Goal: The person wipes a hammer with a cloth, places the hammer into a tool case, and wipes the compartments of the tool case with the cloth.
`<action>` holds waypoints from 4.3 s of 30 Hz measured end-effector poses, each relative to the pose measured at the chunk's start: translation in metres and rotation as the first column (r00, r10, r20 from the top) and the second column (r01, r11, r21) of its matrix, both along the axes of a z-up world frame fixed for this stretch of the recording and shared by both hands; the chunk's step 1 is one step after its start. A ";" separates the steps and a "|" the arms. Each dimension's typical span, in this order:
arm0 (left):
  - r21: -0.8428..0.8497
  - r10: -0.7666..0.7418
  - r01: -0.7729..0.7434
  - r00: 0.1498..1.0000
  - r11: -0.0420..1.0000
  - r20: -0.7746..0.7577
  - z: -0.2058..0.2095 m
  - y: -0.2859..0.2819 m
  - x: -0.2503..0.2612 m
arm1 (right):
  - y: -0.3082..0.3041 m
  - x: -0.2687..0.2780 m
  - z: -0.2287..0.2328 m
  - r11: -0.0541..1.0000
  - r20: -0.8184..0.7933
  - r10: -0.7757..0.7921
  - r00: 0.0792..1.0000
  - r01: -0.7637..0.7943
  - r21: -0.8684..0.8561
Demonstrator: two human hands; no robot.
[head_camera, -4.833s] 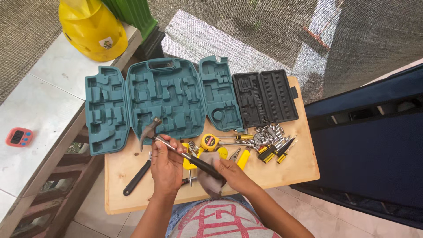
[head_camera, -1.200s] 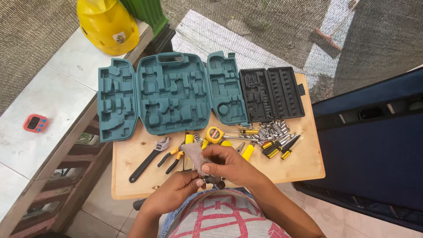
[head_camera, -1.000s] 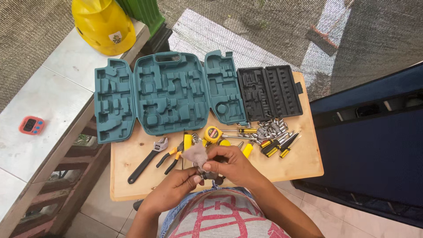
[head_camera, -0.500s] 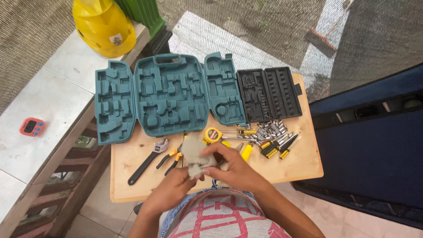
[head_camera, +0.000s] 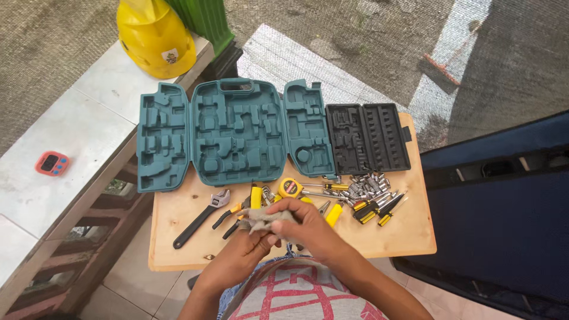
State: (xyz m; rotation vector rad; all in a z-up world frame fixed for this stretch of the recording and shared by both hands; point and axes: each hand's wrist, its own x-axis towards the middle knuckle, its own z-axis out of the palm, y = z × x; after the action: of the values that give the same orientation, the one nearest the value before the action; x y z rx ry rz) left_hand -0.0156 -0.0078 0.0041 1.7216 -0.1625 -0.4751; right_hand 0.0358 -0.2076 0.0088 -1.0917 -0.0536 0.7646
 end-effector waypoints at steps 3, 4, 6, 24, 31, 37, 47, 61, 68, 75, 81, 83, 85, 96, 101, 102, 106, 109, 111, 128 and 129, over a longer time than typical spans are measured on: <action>-0.072 -0.001 0.004 0.999 0.997 0.050 0.002 -0.003 0.002 | -0.007 0.009 -0.013 0.985 -0.246 -0.050 0.968 0.088 0.146; -0.072 -0.002 0.005 0.999 0.997 0.053 0.002 -0.004 0.003 | -0.007 0.010 -0.016 0.985 -0.243 -0.051 0.969 0.088 0.147; -0.103 0.005 0.000 0.999 0.995 0.049 0.001 -0.006 0.003 | -0.008 0.010 -0.021 0.980 -0.319 -0.050 0.946 0.108 0.167; 0.052 0.083 -0.079 0.994 0.996 -0.067 -0.005 -0.002 0.005 | -0.017 0.028 -0.038 0.963 -0.091 -0.268 0.959 0.268 -0.011; -0.023 0.195 -0.194 0.975 0.981 0.105 0.001 0.002 0.016 | -0.010 0.024 -0.011 0.992 0.059 -0.100 0.993 0.105 -0.071; -0.086 0.241 -0.244 0.970 0.966 -0.043 -0.018 -0.007 0.018 | -0.011 0.020 -0.040 0.972 0.151 -0.209 0.966 0.222 -0.075; -0.212 0.287 -0.310 0.948 0.927 -0.134 -0.034 -0.012 0.016 | -0.019 0.033 -0.039 0.863 -0.092 -0.500 0.861 0.504 0.030; -0.194 0.339 -0.351 0.936 0.916 -0.093 -0.037 -0.017 0.020 | -0.005 0.034 -0.026 0.847 0.080 -0.493 0.866 0.499 -0.180; -0.344 0.437 -0.385 0.895 0.856 0.086 -0.031 -0.012 0.033 | 0.003 0.024 -0.014 0.897 0.124 -0.438 0.890 0.442 -0.009; -0.370 0.560 -0.508 0.827 0.778 0.041 -0.024 -0.015 0.038 | 0.004 0.020 -0.010 0.897 0.157 -0.421 0.893 0.436 -0.078; -0.431 0.651 -0.590 0.759 0.683 -0.008 -0.026 -0.016 0.038 | 0.019 0.013 0.027 0.818 0.683 0.077 0.726 0.346 -0.459; -0.441 0.684 -0.618 0.729 0.651 -0.011 -0.022 -0.016 0.035 | 0.024 0.014 0.032 0.764 0.815 0.149 0.560 0.458 -0.454; -0.452 0.716 -0.644 0.698 0.617 -0.017 -0.018 -0.015 0.034 | 0.026 0.013 0.034 0.710 0.897 0.239 0.371 0.564 -0.423; -0.619 0.857 -0.764 0.432 0.183 -0.281 -0.040 0.031 0.041 | -0.003 0.020 0.012 0.673 0.807 0.271 0.524 0.497 -0.548; -0.691 0.799 -0.700 0.514 0.180 -0.312 -0.048 0.038 0.036 | -0.008 0.015 0.015 0.749 0.696 0.213 0.686 0.343 -0.567; -0.708 0.769 -0.682 0.548 0.183 -0.330 -0.048 0.037 0.037 | -0.005 0.014 0.015 0.745 0.648 0.209 0.733 0.310 -0.591; -0.710 0.665 -0.691 0.595 0.135 -0.452 -0.046 0.030 0.040 | -0.002 0.018 0.008 0.854 0.891 0.188 0.414 0.379 -0.356; -0.739 0.611 -0.661 0.641 0.132 -0.464 -0.046 0.031 0.039 | -0.008 0.024 -0.003 0.923 0.665 0.178 0.726 0.111 -0.368; -0.767 0.539 -0.618 0.711 0.172 -0.452 -0.048 0.030 0.034 | -0.010 0.024 -0.013 0.915 0.153 0.288 0.945 -0.224 -0.337; -0.711 0.578 -0.697 0.621 0.097 -0.529 -0.070 0.034 0.021 | -0.016 0.010 -0.019 0.776 0.375 0.526 0.763 -0.250 -0.579; -0.693 0.587 -0.712 0.610 0.110 -0.533 -0.071 0.032 0.019 | -0.017 0.008 -0.021 0.794 0.459 0.503 0.732 -0.182 -0.580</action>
State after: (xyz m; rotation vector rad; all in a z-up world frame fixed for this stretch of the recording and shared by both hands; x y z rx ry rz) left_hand 0.0035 0.0243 -0.0666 0.5327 0.4293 0.2212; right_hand 0.0437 -0.2246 -0.0127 -1.8425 -0.6614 0.7654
